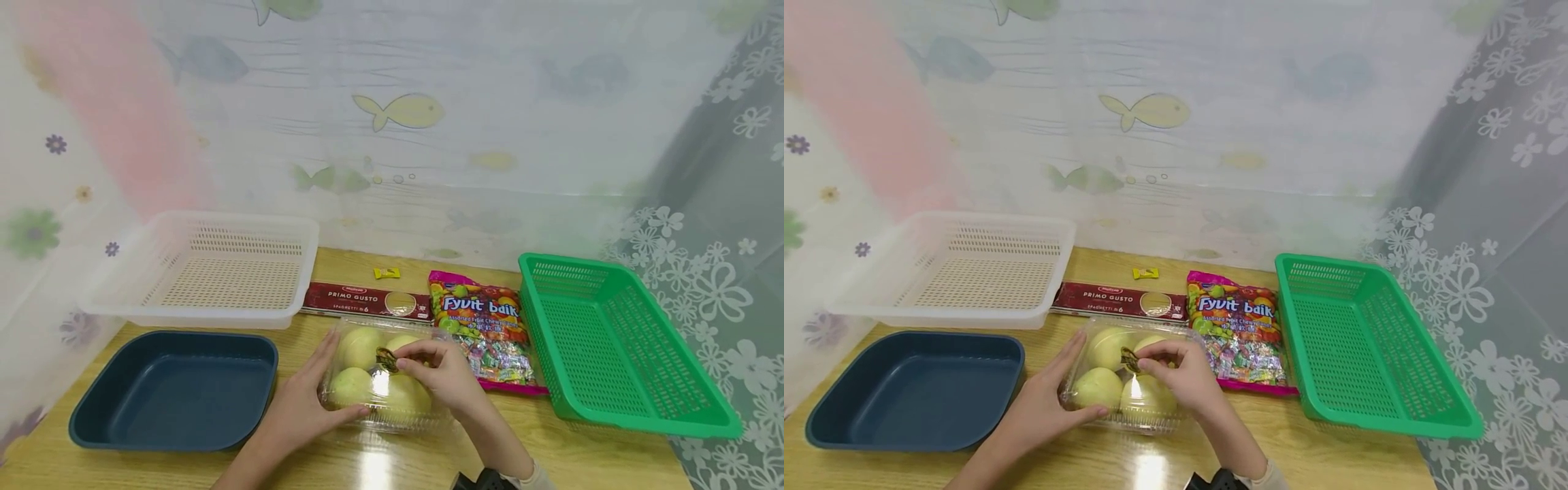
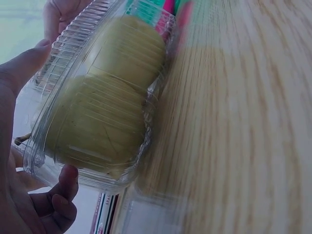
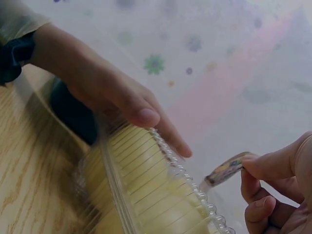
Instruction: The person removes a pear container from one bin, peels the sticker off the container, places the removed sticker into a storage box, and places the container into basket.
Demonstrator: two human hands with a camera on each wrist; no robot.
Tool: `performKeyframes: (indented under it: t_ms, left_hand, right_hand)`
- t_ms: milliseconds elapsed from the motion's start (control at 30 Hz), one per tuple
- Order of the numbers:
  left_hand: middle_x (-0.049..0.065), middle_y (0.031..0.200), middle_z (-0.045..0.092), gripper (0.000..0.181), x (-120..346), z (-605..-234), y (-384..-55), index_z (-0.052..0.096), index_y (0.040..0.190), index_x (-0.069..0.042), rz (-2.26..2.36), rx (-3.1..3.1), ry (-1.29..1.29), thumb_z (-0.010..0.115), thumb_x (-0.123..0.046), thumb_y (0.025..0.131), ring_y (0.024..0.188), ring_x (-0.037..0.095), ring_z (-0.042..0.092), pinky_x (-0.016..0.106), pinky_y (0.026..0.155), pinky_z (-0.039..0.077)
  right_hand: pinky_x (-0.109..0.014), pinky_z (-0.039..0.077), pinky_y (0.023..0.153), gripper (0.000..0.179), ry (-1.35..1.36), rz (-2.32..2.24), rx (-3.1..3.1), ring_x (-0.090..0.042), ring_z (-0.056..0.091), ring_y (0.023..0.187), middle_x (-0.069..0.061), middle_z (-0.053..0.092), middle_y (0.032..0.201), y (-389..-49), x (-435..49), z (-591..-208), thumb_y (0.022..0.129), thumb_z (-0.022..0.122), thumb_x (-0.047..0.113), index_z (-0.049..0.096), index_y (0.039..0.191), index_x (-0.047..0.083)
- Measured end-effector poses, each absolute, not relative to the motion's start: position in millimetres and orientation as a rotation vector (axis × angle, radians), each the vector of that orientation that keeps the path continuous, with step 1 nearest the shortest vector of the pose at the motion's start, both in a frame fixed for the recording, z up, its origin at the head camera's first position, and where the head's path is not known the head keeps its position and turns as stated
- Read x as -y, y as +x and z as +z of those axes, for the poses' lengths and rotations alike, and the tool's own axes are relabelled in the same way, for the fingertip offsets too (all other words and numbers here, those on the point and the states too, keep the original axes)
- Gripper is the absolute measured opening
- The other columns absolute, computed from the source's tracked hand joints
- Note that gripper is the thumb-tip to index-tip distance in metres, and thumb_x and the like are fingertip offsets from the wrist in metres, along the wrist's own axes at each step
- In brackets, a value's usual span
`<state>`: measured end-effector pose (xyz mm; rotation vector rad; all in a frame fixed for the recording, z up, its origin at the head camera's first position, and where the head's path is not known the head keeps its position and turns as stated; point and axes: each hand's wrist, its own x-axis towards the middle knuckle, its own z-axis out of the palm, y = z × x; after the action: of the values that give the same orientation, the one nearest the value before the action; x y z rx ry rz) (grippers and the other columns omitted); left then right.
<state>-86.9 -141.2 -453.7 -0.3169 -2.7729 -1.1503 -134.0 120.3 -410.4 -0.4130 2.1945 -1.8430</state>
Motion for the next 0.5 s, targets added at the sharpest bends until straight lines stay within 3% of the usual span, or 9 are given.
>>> performKeyframes:
  t_ms: [133, 233, 367, 433, 500]
  left_hand:
    - [0.004, 0.174, 0.027, 0.127, 141, -453, -86, 0.028, 0.17, -0.018, -1.153, 2.781, -0.316, 0.087, -0.073, 0.072, 0.151, 0.042, 0.04, 0.064, 0.113, 0.044]
    - [0.006, 0.174, 0.028, 0.126, 141, -453, -86, 0.029, 0.17, -0.016, -1.157, 2.783, -0.318, 0.089, -0.07, 0.073, 0.151, 0.042, 0.04, 0.064, 0.114, 0.043]
    - [0.007, 0.174, 0.029, 0.125, 141, -453, -87, 0.029, 0.17, -0.016, -1.145, 2.784, -0.318, 0.088, -0.07, 0.073, 0.151, 0.042, 0.04, 0.064, 0.114, 0.043]
    - [0.007, 0.174, 0.028, 0.125, 141, -452, -87, 0.028, 0.17, -0.017, -1.123, 2.805, -0.308, 0.087, -0.071, 0.074, 0.15, 0.043, 0.043, 0.064, 0.112, 0.045]
    - [0.007, 0.175, 0.027, 0.124, 141, -450, -86, 0.027, 0.171, -0.02, -1.057, 2.842, -0.288, 0.084, -0.075, 0.075, 0.139, 0.045, 0.056, 0.062, 0.103, 0.053]
  right_hand:
    - [-0.021, 0.041, 0.059, 0.017, -0.392, -1.912, -2.086, -0.007, 0.053, 0.071, -0.001, 0.074, 0.1, -134, -125, -408, 0.101, 0.073, 0.007, 0.078, 0.111, -0.005]
    - [-0.023, 0.048, 0.068, 0.012, -0.352, -1.986, -1.988, -0.008, 0.058, 0.081, 0.005, 0.07, 0.101, -134, -131, -401, 0.101, 0.071, 0.006, 0.08, 0.109, 0.002]
    - [-0.026, 0.054, 0.082, 0.019, -0.323, -1.989, -2.011, -0.011, 0.064, 0.094, 0.004, 0.069, 0.106, -134, -136, -396, 0.101, 0.071, 0.007, 0.076, 0.114, -0.007]
    - [-0.027, 0.055, 0.08, 0.028, -0.324, -1.961, -2.056, -0.012, 0.065, 0.093, 0.003, 0.07, 0.105, -135, -136, -397, 0.101, 0.072, 0.007, 0.07, 0.119, -0.014]
    - [-0.026, 0.055, 0.079, 0.03, -0.329, -1.961, -2.063, -0.012, 0.066, 0.092, 0.002, 0.07, 0.106, -135, -135, -398, 0.101, 0.073, 0.008, 0.07, 0.12, -0.014]
